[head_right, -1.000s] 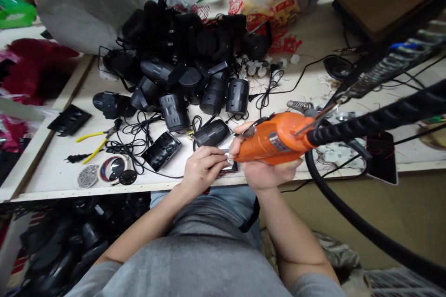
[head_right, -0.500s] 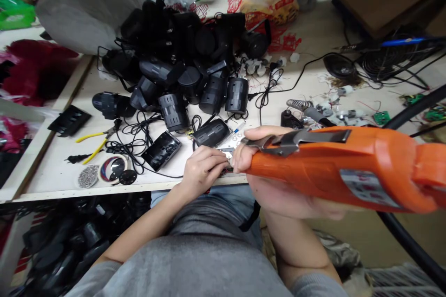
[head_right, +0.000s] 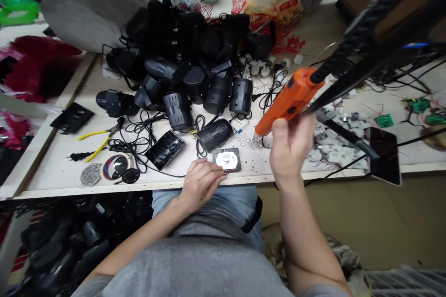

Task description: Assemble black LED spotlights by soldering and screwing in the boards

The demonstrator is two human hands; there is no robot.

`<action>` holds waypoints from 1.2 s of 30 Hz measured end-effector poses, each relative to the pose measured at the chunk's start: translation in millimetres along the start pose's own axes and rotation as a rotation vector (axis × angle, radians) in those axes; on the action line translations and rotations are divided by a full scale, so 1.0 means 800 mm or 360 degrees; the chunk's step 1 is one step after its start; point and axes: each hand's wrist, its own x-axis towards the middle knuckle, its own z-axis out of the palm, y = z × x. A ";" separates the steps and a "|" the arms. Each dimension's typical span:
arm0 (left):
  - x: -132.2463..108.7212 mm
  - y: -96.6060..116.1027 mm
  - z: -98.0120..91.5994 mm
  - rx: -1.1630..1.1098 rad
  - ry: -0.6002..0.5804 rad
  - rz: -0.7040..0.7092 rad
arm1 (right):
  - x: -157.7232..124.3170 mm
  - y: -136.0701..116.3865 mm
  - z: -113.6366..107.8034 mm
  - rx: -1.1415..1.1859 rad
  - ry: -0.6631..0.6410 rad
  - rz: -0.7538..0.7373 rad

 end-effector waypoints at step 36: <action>0.010 -0.012 0.000 0.0025 -0.0165 -0.0024 | -0.028 0.039 0.014 -0.0689 -0.1268 -0.0499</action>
